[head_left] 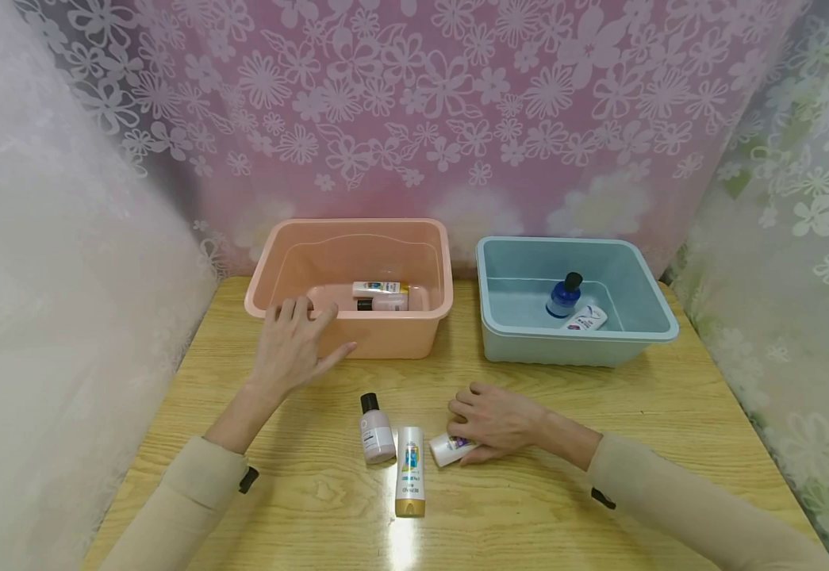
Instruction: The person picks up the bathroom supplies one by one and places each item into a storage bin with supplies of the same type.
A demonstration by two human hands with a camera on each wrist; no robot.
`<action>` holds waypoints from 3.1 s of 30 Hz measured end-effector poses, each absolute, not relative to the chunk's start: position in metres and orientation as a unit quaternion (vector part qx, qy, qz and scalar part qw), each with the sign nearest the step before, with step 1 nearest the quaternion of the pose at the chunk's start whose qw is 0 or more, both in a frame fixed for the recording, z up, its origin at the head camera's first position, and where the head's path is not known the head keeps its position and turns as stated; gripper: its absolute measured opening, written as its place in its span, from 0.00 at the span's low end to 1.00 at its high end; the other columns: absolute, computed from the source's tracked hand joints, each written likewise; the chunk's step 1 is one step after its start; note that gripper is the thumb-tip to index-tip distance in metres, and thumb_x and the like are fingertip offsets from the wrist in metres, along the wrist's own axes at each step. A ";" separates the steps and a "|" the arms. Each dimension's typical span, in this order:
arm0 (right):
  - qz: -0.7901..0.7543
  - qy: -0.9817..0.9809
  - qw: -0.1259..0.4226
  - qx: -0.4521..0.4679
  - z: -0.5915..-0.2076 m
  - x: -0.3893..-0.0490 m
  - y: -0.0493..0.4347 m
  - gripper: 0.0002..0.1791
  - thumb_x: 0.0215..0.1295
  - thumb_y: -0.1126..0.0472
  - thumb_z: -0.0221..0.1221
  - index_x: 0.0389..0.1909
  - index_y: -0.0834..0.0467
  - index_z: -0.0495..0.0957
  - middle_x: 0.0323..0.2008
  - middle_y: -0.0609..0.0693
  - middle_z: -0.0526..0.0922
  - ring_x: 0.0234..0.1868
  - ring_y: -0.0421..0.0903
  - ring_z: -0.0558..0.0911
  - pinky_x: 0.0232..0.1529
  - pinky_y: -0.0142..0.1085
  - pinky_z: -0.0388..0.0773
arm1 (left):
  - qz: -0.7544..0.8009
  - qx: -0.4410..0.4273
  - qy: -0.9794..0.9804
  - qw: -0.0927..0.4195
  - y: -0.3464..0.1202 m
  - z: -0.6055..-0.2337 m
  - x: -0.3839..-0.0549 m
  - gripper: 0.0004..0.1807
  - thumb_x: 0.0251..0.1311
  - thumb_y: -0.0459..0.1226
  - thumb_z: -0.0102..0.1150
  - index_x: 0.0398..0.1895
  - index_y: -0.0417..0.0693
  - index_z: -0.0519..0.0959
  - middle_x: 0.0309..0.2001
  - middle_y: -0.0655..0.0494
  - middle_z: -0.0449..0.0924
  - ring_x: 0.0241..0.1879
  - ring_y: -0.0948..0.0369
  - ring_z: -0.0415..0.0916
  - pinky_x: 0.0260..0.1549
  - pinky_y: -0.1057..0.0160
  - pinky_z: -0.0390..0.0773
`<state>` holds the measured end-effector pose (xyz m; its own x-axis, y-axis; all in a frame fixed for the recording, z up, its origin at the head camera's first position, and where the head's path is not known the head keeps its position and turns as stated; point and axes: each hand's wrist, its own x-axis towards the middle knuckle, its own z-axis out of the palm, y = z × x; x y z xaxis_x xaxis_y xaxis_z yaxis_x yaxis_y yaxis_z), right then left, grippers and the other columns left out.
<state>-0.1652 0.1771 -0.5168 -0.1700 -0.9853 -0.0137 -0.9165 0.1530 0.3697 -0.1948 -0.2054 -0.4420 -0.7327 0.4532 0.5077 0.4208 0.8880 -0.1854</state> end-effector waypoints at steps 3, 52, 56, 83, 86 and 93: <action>-0.146 -0.753 0.107 0.633 -0.514 -0.165 0.178 0.28 0.75 0.24 0.41 0.45 0.41 0.75 0.43 0.41 0.77 0.42 0.41 0.75 0.47 0.39 0.74 | 0.029 -0.235 -0.930 0.280 -0.205 -0.442 -0.194 0.38 0.60 0.71 0.53 0.57 0.51 0.76 0.43 0.38 0.79 0.43 0.40 0.76 0.44 0.45 0.76; -0.126 -0.776 0.150 0.599 -0.457 -0.176 0.193 0.27 0.68 0.25 0.56 0.42 0.45 0.76 0.38 0.44 0.76 0.39 0.44 0.75 0.45 0.40 0.74 | 0.035 -0.239 -0.926 0.291 -0.207 -0.442 -0.195 0.39 0.59 0.72 0.52 0.56 0.51 0.76 0.40 0.40 0.77 0.41 0.41 0.75 0.41 0.47 0.76; -0.126 -0.780 0.152 0.593 -0.451 -0.177 0.196 0.27 0.67 0.26 0.58 0.42 0.46 0.77 0.37 0.44 0.76 0.38 0.44 0.74 0.43 0.39 0.75 | 0.032 -0.240 -0.925 0.292 -0.207 -0.442 -0.194 0.39 0.59 0.71 0.53 0.56 0.50 0.76 0.40 0.40 0.77 0.40 0.41 0.75 0.41 0.47 0.75; -0.124 -0.776 0.222 0.577 -0.406 -0.193 0.205 0.26 0.65 0.28 0.62 0.42 0.47 0.76 0.41 0.48 0.78 0.39 0.47 0.74 0.43 0.41 0.77 | 0.035 -0.235 -0.928 0.286 -0.207 -0.442 -0.194 0.38 0.60 0.72 0.52 0.55 0.51 0.76 0.40 0.41 0.76 0.40 0.42 0.75 0.40 0.47 0.74; -0.132 -0.774 0.230 0.575 -0.402 -0.195 0.207 0.27 0.75 0.27 0.48 0.42 0.48 0.75 0.40 0.48 0.78 0.37 0.47 0.73 0.42 0.41 0.76 | 0.036 -0.235 -0.929 0.285 -0.207 -0.441 -0.194 0.38 0.59 0.71 0.54 0.55 0.51 0.76 0.40 0.41 0.77 0.40 0.42 0.75 0.41 0.47 0.74; -0.132 -0.767 0.249 0.576 -0.391 -0.199 0.210 0.33 0.80 0.27 0.33 0.43 0.49 0.75 0.39 0.49 0.77 0.36 0.47 0.73 0.40 0.41 0.75 | 0.040 -0.232 -0.930 0.282 -0.206 -0.441 -0.193 0.38 0.59 0.71 0.55 0.55 0.51 0.76 0.40 0.41 0.76 0.40 0.42 0.74 0.41 0.48 0.73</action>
